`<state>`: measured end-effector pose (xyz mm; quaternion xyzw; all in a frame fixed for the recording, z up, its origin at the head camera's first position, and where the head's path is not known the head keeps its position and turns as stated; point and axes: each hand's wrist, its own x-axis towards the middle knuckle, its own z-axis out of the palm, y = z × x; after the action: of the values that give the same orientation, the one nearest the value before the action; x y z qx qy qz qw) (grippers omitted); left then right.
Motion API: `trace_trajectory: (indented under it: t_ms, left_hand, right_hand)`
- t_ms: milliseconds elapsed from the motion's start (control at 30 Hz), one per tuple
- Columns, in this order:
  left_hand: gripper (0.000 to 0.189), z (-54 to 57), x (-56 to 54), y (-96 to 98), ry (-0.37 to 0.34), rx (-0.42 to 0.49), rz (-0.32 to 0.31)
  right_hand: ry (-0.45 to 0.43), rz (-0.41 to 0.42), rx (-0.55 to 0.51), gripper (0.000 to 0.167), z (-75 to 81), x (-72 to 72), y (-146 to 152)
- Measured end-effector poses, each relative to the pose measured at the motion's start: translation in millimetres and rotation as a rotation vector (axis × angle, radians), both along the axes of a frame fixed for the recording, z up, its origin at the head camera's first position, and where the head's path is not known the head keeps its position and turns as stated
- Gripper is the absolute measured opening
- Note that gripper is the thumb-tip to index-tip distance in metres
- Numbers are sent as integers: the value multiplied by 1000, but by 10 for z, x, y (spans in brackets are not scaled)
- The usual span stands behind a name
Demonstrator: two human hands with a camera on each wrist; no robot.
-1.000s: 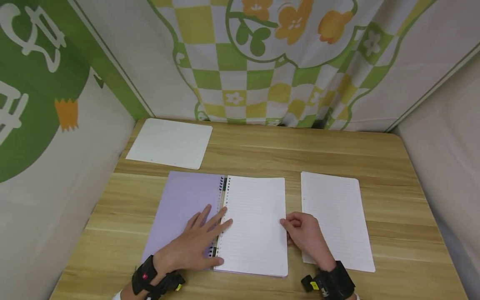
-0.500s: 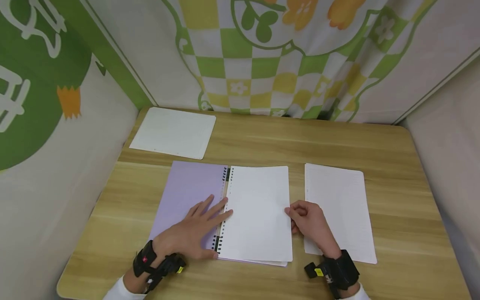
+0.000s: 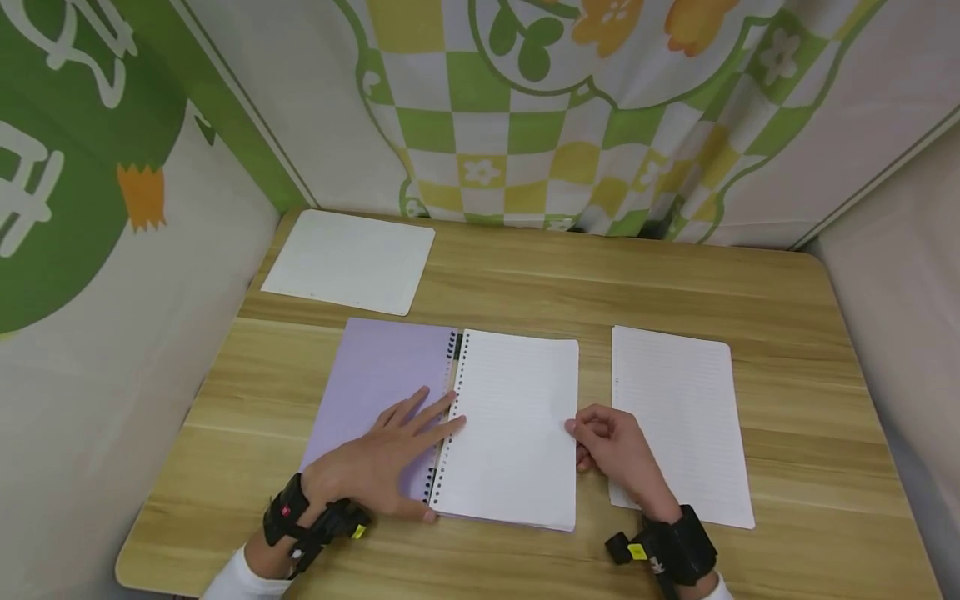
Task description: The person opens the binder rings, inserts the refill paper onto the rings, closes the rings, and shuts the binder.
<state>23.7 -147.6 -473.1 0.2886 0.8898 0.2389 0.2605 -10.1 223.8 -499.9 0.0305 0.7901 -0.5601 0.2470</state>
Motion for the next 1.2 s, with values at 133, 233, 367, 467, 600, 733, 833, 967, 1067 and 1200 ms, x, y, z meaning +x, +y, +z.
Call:
trace_trajectory:
  t_ms: [133, 233, 367, 467, 600, 733, 833, 967, 1067, 1200]
  left_hand:
    - [109, 4, -4, -18, 3, 7, -6]
    - [94, -13, 2, -20, 15, -4, -5]
    - [88, -54, 18, 9, 23, -17, 7]
    - [92, -82, 31, 37, 22, -18, 20]
    - [97, -108, 46, 65, 31, -17, 35]
    - [99, -124, 57, 96, 42, -25, 39]
    - [97, -123, 60, 114, 41, -28, 45]
    - [89, -97, 53, 115, 47, -26, 53]
    - [87, -80, 49, 110, 53, -31, 46]
    - [85, -78, 56, 105, 54, -32, 27]
  right_hand:
    - [39, 20, 52, 24, 23, 18, -30]
    - [68, 35, 81, 22, 22, 24, -37]
    - [90, 54, 88, 22, 3, 30, -7]
    - [95, 58, 83, 23, -11, 24, 30]
    - [83, 46, 79, 24, -19, 4, 71]
    - [71, 38, 85, 23, -22, -11, 88]
    - [63, 43, 71, 24, -21, -13, 86]
    - [59, 64, 44, 25, -20, -16, 69]
    - [68, 67, 54, 24, -19, -18, 56]
    - [79, 54, 96, 22, -11, -17, 46]
